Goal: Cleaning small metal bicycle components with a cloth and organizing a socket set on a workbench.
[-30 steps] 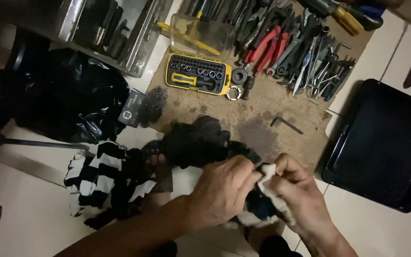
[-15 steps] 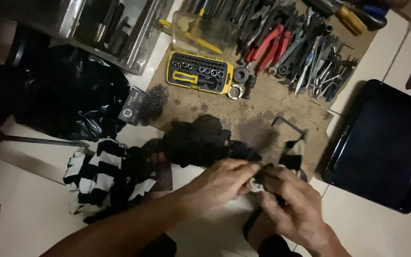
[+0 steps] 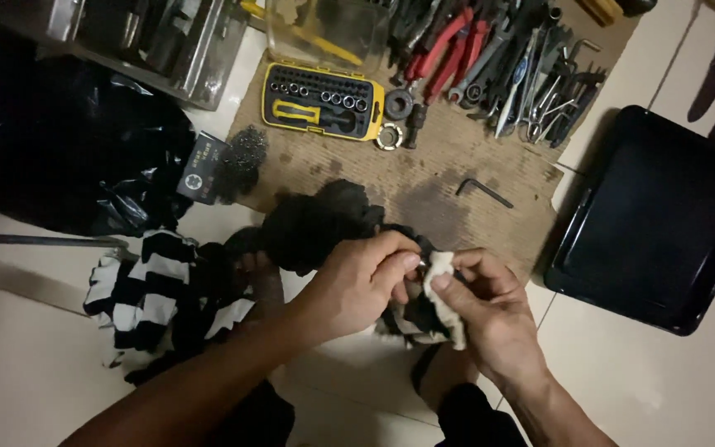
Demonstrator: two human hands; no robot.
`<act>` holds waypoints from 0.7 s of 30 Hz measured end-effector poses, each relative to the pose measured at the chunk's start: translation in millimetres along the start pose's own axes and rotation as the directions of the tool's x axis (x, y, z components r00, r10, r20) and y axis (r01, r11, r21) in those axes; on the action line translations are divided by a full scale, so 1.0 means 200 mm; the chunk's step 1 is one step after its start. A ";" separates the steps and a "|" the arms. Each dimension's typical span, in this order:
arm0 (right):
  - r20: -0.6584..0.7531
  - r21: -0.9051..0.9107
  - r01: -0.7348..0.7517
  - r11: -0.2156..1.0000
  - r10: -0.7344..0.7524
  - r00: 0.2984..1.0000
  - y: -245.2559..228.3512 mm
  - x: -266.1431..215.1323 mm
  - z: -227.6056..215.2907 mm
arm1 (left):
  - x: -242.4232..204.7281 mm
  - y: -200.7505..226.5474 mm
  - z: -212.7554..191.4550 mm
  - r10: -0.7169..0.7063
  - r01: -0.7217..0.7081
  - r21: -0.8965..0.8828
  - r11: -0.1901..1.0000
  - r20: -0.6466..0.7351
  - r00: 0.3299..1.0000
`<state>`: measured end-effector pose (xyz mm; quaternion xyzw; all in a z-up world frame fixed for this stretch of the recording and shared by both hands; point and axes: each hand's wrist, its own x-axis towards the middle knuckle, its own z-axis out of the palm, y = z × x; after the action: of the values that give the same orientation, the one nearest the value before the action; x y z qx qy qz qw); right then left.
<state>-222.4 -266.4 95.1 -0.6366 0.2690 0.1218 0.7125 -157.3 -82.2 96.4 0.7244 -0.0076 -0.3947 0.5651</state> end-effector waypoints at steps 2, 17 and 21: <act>-0.011 -0.133 0.032 0.991 -0.034 0.999 0.01 -0.01 -0.01 | 0.01 0.03 0.02 -0.078 0.080 -0.183 0.980 0.017 0.997; 0.072 -0.033 -0.011 0.999 0.013 0.997 -0.05 0.03 -0.06 | -0.04 0.02 -0.01 0.166 -0.169 -0.060 0.984 -0.053 0.985; 0.246 -0.336 -0.009 0.942 0.097 0.964 -0.14 -0.01 -0.04 | -0.04 0.05 -0.02 0.068 -0.054 -0.122 0.991 0.112 0.991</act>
<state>-210.8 -277.4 118.5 -0.7183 0.1667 0.2666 0.6206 -156.3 -79.9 109.2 0.6648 -0.0389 -0.4182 0.6178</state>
